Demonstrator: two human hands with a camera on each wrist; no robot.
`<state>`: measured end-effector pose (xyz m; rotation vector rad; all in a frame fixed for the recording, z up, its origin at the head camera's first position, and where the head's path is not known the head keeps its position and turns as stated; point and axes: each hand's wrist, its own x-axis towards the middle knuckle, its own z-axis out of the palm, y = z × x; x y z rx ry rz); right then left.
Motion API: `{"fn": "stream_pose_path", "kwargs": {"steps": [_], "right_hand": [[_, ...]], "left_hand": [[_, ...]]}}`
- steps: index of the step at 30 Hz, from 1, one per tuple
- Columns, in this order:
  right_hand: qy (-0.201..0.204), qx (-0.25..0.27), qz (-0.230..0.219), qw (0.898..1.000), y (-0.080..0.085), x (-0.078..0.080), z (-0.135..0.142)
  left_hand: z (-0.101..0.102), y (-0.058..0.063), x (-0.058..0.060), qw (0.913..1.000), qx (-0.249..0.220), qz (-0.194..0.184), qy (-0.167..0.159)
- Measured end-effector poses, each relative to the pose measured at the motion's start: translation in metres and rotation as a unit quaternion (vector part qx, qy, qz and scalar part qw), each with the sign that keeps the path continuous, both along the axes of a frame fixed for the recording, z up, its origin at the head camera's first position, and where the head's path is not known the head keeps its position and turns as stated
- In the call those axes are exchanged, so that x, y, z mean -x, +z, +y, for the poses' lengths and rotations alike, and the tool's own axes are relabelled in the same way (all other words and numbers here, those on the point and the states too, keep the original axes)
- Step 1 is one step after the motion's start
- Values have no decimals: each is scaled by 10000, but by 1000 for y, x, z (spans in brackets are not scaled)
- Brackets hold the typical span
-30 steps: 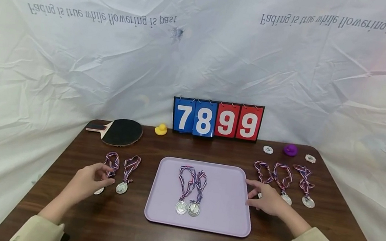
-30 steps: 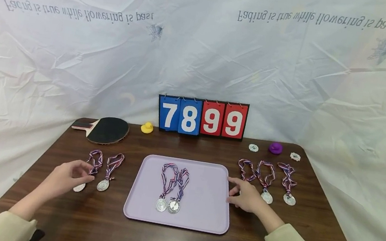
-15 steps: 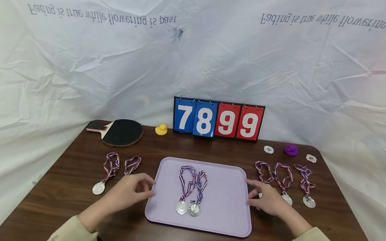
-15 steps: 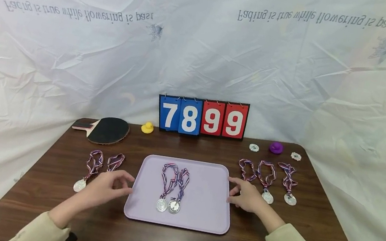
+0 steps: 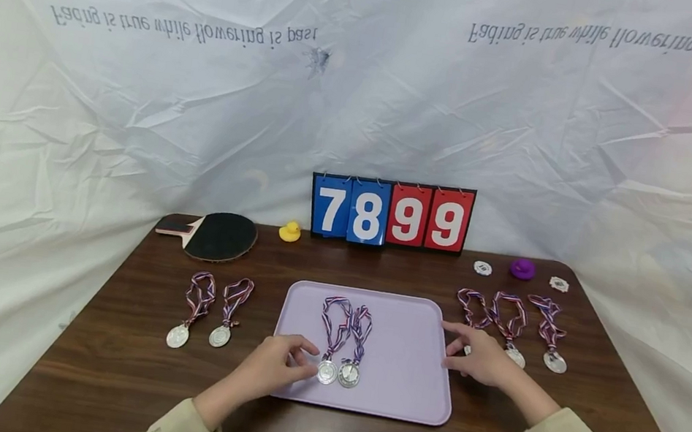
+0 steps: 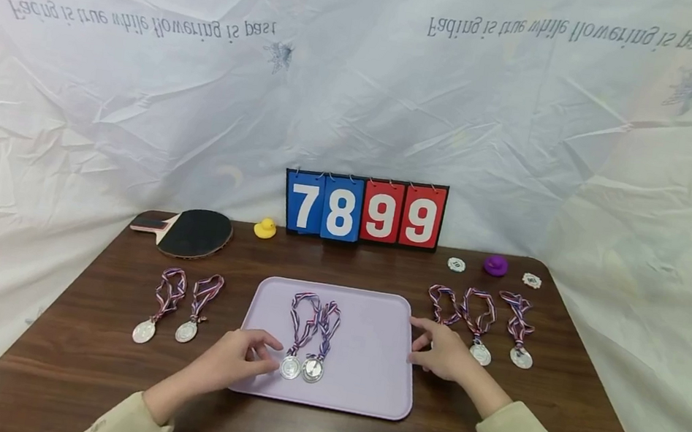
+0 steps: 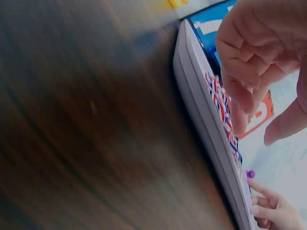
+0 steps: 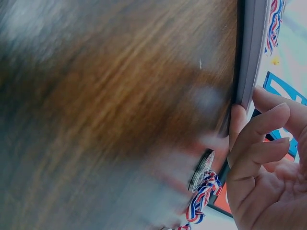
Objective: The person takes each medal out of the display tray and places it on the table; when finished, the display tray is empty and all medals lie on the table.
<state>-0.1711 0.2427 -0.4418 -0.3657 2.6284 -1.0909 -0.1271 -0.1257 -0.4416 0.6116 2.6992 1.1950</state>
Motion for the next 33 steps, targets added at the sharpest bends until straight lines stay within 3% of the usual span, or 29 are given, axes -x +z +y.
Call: {"fn": "stream_pose_path", "kwargs": {"steps": [11,24,33], "right_hand": [[65,91,-16,9999,-2,-1,0],[1,9,-40,10000,-1,0,1],[-9,43,-21,10000,-1,0,0]], "left_hand": [[11,-6,6,9996,264,83,-10],[13,-7,9,9962,826,-208,162],[16,-12,15,9961,880,-76,50]]}}
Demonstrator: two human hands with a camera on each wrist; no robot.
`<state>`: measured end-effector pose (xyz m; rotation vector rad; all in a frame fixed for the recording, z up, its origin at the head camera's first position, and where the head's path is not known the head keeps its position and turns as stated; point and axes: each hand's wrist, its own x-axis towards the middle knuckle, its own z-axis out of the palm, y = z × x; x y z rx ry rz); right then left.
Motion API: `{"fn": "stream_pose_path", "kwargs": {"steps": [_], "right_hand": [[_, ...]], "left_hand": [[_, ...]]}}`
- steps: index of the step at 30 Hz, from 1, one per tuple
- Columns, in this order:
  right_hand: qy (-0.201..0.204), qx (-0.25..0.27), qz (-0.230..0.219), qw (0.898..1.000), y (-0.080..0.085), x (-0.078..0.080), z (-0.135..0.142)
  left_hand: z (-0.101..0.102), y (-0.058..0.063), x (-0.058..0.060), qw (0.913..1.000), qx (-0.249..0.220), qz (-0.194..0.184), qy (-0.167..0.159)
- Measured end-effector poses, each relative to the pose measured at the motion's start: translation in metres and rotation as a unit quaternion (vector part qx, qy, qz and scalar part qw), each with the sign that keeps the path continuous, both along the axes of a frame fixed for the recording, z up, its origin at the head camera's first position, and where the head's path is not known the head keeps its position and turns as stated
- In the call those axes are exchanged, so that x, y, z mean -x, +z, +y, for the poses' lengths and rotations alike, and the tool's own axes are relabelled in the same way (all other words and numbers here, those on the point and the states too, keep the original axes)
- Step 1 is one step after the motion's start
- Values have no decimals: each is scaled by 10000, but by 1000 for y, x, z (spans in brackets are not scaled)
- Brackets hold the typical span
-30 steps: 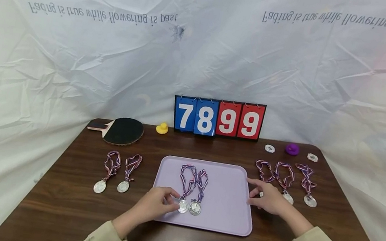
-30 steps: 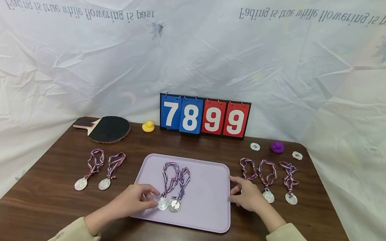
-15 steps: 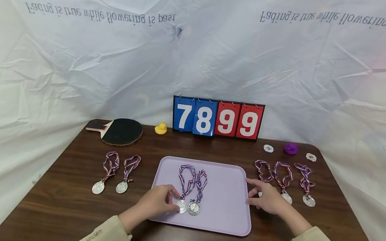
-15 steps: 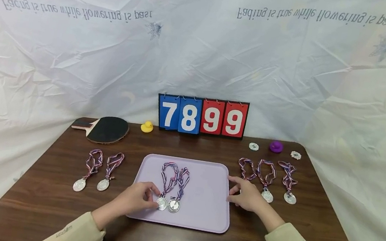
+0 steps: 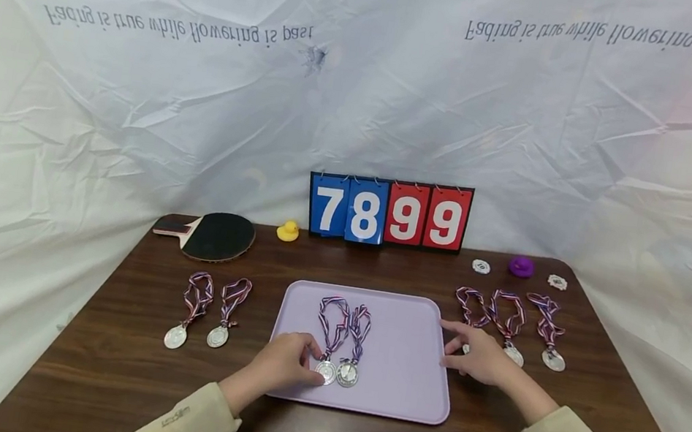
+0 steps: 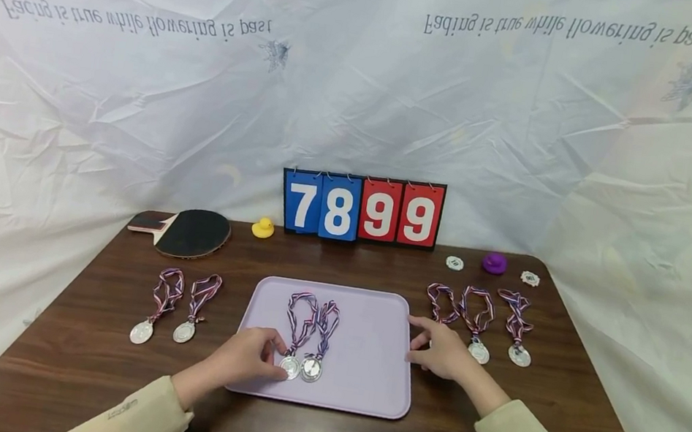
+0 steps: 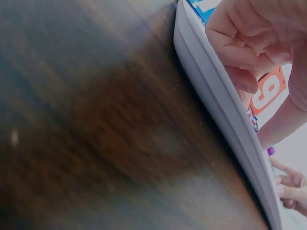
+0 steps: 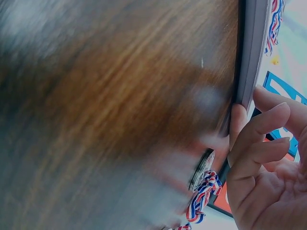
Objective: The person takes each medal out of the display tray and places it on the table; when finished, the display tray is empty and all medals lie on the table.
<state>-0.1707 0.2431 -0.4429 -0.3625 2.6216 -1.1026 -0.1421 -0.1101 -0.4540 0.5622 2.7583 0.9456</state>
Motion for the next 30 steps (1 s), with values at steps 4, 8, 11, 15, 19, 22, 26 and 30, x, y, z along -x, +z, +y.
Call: {"fn": "stream_pose_path", "kwargs": {"steps": [4,8,11,15,19,22,26,30], "right_hand": [[60,56,77,9999,0,0,0],[106,54,174,9998,0,0,0],[111,32,222,9997,-1,0,1],[91,22,206,9997,0,-1,0],[55,5,154,9999,0,-1,0],[20,-18,125,9999,0,-1,-1],[18,-42,139,9999,0,-1,-1],[59,-28,162,9998,1,-1,-1]], "left_hand": [[3,2,-1,10000,-7,53,-9],[4,5,-2,10000,0,-40,15],[5,5,-1,9999,22,-99,21],[5,5,-1,9999,102,-112,57],[8,4,-1,9997,238,4,97],[9,3,-1,9995,286,76,121],[10,2,-1,9995,251,31,176],[10,3,-1,9996,199,19,190]]}}
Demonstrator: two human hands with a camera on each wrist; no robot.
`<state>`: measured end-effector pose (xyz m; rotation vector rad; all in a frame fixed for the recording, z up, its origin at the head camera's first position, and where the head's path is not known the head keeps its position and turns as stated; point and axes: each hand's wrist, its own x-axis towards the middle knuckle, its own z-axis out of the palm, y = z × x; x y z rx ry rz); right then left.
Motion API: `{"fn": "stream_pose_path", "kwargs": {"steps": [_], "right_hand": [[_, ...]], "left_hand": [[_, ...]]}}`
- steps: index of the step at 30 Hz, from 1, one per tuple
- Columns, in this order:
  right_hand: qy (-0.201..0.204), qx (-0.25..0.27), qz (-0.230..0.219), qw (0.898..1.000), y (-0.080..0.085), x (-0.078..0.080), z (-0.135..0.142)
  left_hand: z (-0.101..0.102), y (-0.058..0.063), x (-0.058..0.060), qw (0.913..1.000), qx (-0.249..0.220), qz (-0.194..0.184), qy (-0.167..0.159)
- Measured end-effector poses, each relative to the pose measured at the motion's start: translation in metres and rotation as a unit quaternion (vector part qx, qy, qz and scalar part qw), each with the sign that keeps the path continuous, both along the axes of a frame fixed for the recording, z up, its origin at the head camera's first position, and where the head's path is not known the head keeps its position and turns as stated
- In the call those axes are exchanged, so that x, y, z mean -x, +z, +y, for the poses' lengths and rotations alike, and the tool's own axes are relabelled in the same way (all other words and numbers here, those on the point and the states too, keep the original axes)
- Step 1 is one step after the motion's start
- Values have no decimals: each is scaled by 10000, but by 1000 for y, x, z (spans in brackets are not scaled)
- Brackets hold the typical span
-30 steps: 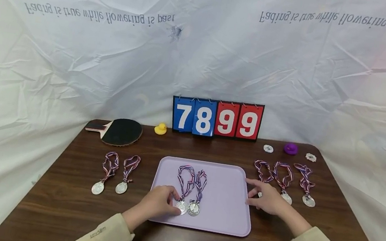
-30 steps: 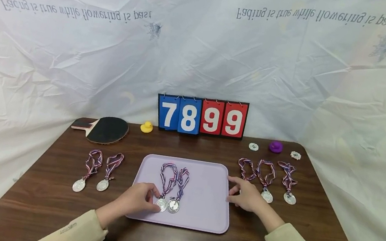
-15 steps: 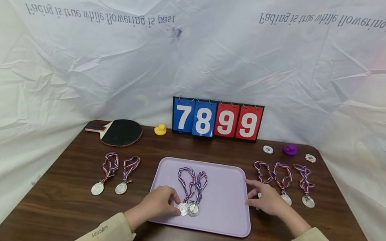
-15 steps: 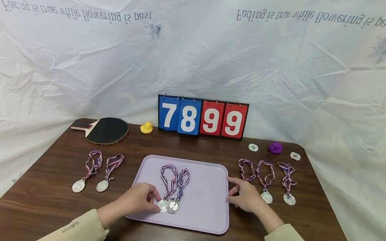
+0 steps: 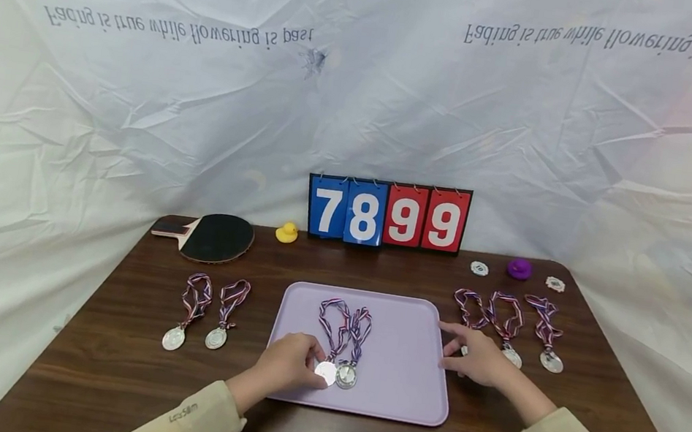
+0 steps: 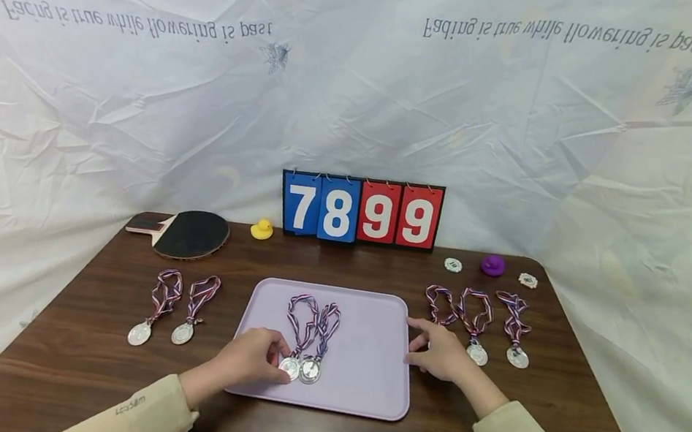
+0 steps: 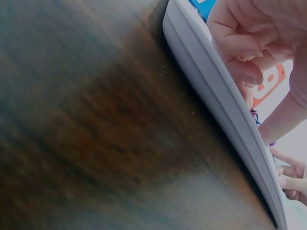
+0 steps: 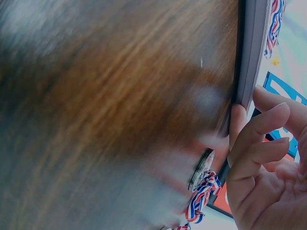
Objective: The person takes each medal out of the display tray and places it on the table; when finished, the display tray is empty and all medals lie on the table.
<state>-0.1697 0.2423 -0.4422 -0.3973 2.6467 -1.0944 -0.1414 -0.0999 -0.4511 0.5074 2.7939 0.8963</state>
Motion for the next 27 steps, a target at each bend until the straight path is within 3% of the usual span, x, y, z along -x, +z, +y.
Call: {"fn": "stream_pose_path", "kwargs": {"steps": [5,15,27], "right_hand": [[38,28,19,10000,1,1,0],[60,80,33,9999,-2,1,1],[-58,-25,-107,9999,-5,-1,2]], "left_hand": [[-1,3,2,9999,-104,1,-102],[-11,11,9,9927,-949,-343,-659],[-29,35,9,9942,-1046,77,-239]]}}
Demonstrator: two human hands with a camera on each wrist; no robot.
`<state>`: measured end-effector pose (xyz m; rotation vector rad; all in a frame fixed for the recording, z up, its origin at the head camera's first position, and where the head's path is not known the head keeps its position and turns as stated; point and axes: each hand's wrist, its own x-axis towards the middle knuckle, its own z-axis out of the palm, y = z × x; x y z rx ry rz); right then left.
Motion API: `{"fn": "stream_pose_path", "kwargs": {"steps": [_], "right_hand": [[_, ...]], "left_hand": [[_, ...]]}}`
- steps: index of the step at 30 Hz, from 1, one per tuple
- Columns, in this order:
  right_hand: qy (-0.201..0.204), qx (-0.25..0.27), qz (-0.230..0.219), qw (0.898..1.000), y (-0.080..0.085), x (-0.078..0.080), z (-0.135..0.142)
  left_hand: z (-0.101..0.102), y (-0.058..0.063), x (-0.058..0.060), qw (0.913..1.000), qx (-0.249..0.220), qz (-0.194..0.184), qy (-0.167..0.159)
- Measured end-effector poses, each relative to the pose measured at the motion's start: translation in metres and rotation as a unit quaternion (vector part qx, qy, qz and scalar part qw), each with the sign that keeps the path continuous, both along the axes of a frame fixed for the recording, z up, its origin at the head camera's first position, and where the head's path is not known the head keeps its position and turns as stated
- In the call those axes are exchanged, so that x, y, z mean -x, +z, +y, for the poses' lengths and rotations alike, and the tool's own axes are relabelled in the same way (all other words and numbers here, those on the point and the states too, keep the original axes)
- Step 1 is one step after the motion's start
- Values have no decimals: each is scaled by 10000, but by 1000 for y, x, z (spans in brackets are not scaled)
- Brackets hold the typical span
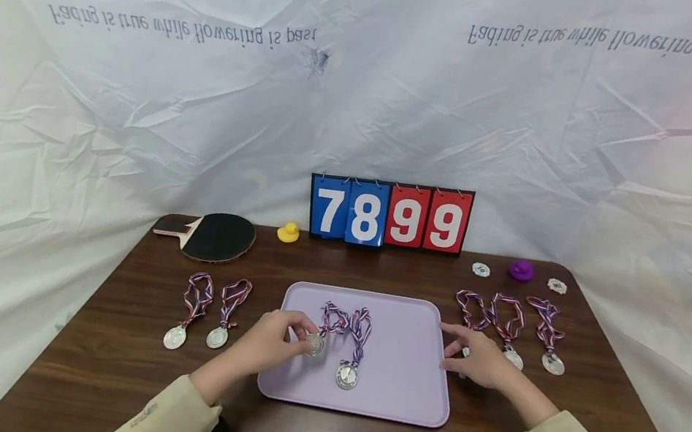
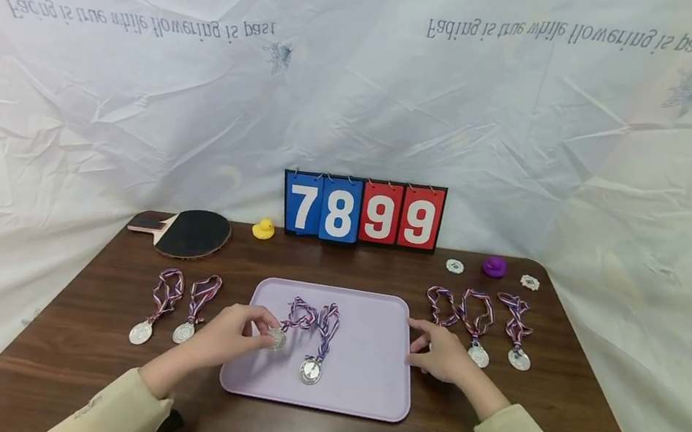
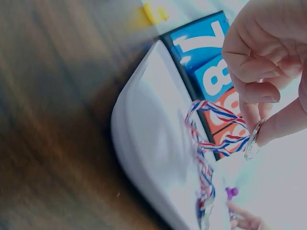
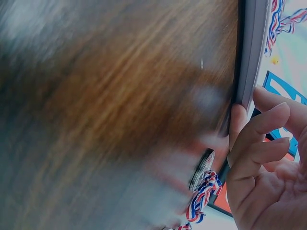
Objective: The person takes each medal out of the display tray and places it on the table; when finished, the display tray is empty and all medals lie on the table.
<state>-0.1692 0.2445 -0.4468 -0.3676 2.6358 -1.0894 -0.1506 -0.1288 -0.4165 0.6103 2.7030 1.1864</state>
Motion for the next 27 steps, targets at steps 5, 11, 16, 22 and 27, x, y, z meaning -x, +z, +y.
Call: {"fn": "stream_pose_path", "kwargs": {"steps": [5,11,16,22,27], "right_hand": [[26,7,-74,10000,-1,-1,1],[39,61,-57,10000,1,0,0],[6,31,-56,10000,2,1,0],[16,-24,-10,10000,2,2,1],[35,28,-25,10000,1,3,1]], "left_hand": [[-11,9,-3,9995,-200,81,240],[-33,21,-6,9970,-422,488,428],[-56,32,-5,9943,-563,682,598],[-86,34,-2,9929,-465,810,742],[-112,30,2,9897,-279,1036,952]]}}
